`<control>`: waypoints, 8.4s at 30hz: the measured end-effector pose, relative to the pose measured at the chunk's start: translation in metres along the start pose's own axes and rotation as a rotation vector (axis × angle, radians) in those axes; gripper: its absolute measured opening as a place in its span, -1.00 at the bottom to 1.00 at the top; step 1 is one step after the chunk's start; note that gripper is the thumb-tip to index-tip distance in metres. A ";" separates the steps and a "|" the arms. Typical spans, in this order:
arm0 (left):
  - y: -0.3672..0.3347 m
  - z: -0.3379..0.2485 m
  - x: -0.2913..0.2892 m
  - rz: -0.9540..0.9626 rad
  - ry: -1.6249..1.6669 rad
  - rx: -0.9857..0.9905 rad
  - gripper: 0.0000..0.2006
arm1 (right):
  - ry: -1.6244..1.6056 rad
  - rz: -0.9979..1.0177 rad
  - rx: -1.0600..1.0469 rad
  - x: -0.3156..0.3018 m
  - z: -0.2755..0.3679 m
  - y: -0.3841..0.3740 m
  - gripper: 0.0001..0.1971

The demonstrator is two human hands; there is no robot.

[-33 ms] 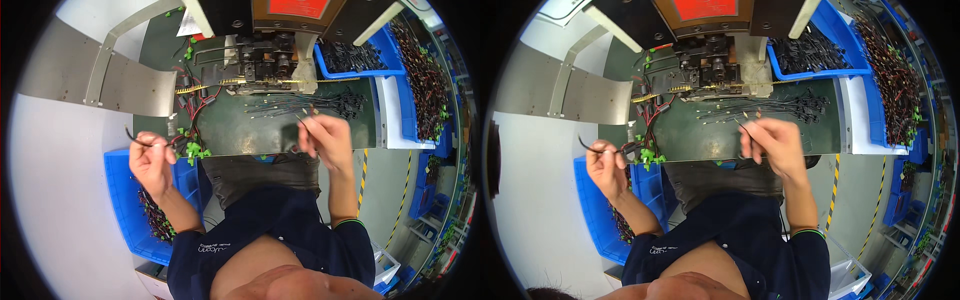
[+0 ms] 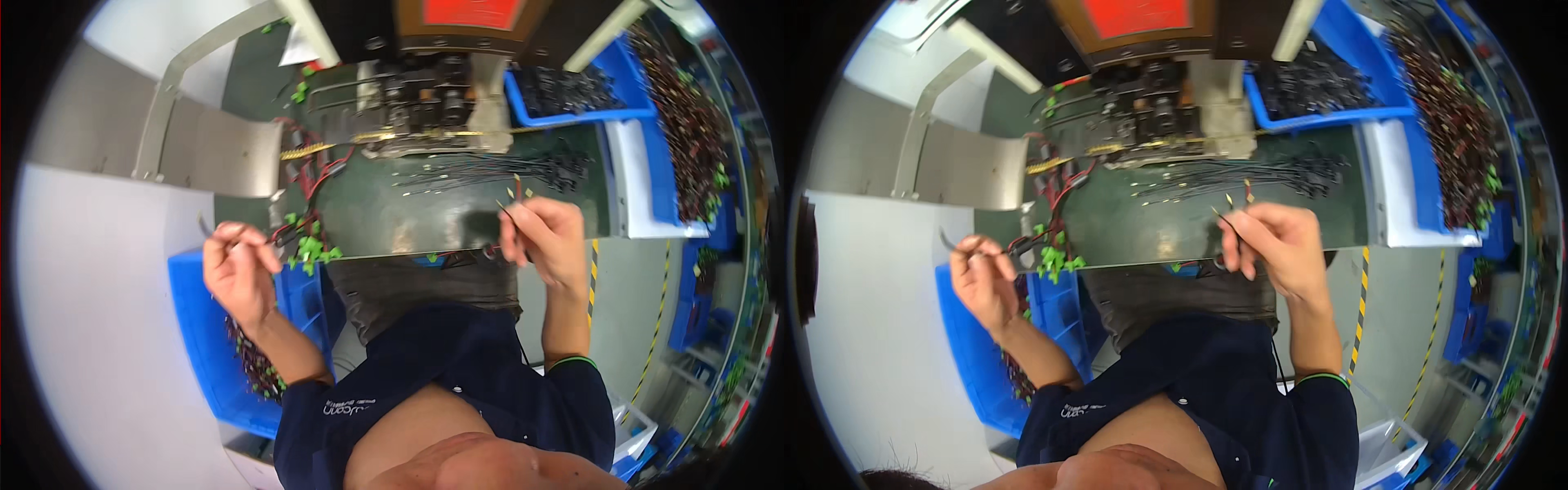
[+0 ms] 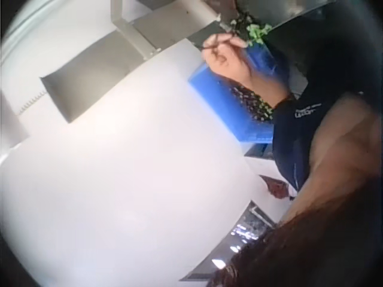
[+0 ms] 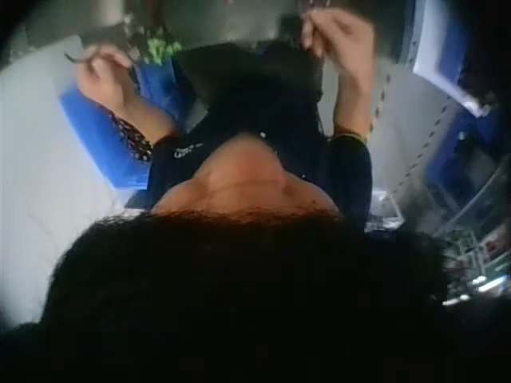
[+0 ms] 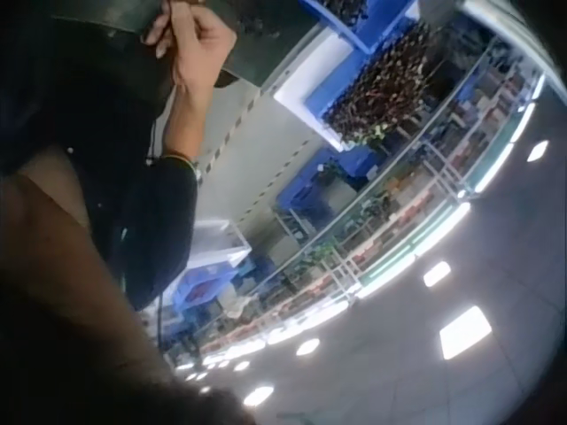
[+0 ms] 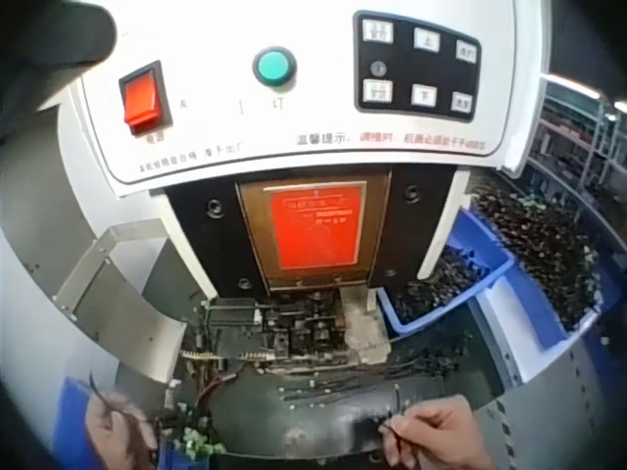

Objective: The person connects wire leads to wire harnesses by hand, crimps the wire ends using a crimping machine, and places the finished harnesses into a tray.

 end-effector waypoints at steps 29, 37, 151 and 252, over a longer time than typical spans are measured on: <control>-0.040 -0.006 0.031 0.252 -0.050 0.162 -0.95 | 1.391 -0.170 -0.707 -0.096 0.073 -0.016 -0.89; -0.029 -0.032 0.038 0.191 -0.468 0.448 -0.81 | 1.626 -0.133 -0.996 -0.046 -0.015 -0.089 -0.82; -0.006 -0.118 -0.011 -0.277 0.204 0.853 -0.78 | 0.496 0.501 -0.264 0.160 -0.094 -0.130 -0.76; 0.056 0.070 0.108 0.160 0.208 -0.317 -0.84 | 0.640 -0.085 -0.595 0.053 -0.079 -0.024 -0.92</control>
Point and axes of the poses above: each hand's wrist, its own y-axis away from the middle knuckle, its own x-axis out of the palm, z = x × y, the point moved 1 cm from there along -y, towards the middle knuckle, and after that the axes turned 10 degrees about x, right-handed, at the moved point
